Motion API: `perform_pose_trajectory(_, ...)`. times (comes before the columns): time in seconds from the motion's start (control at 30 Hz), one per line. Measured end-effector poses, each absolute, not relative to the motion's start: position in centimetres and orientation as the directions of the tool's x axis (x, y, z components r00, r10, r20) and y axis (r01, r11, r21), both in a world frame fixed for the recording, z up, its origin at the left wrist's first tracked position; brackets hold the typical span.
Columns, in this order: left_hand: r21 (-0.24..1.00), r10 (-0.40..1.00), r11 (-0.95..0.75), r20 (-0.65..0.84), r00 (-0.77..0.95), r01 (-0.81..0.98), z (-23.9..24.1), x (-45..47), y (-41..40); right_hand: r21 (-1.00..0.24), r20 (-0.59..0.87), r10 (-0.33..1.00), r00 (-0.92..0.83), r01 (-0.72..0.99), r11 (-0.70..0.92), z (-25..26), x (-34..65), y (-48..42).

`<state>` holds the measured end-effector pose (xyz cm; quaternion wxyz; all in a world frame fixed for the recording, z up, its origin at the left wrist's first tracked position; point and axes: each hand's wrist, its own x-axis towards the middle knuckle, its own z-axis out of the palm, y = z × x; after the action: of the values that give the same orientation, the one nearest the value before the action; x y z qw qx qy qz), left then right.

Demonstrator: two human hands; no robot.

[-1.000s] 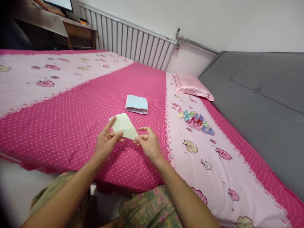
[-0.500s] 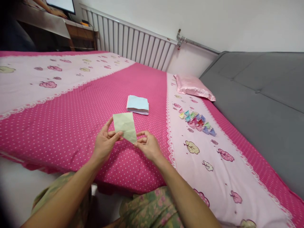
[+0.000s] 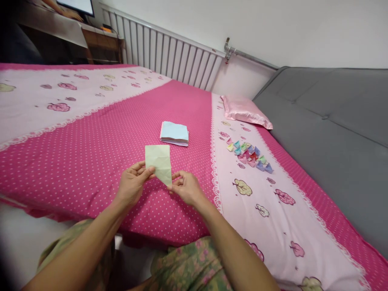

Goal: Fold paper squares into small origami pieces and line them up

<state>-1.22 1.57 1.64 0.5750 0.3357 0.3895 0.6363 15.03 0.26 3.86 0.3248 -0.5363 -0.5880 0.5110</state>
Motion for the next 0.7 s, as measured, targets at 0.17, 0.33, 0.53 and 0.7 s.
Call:
perform_pose_trajectory(0.17, 0.9, 0.995, -0.01, -0.034, -0.092, -0.436, 1.5, -1.3, 1.7, -0.937, -0.083, 0.991, -0.106, 0.347, -0.042, 4.1, 15.5, 0.4)
perform_pose_trajectory(0.33, 0.931, 0.999, 0.03, -0.025, 0.02, -0.364, 1.7, -1.0, 1.5, -0.986, 0.097, 0.992, -0.075, 0.129, 0.106, 4.9, 16.2, 0.6)
perform_pose_trajectory(0.53, 0.961, 0.973, 0.04, 0.025, 0.23, -0.275, 2.1, -1.1, 0.9, -1.0, 0.01, 0.99, -0.143, -0.001, 0.01, 4.8, 15.9, 0.3)
perform_pose_trajectory(0.7, 0.98, 0.95, 0.007, 0.055, 0.307, -0.2, 2.2, -1.4, 0.7, -0.998, 0.044, 0.977, -0.21, -0.053, 0.034, 4.8, 15.9, 0.4)
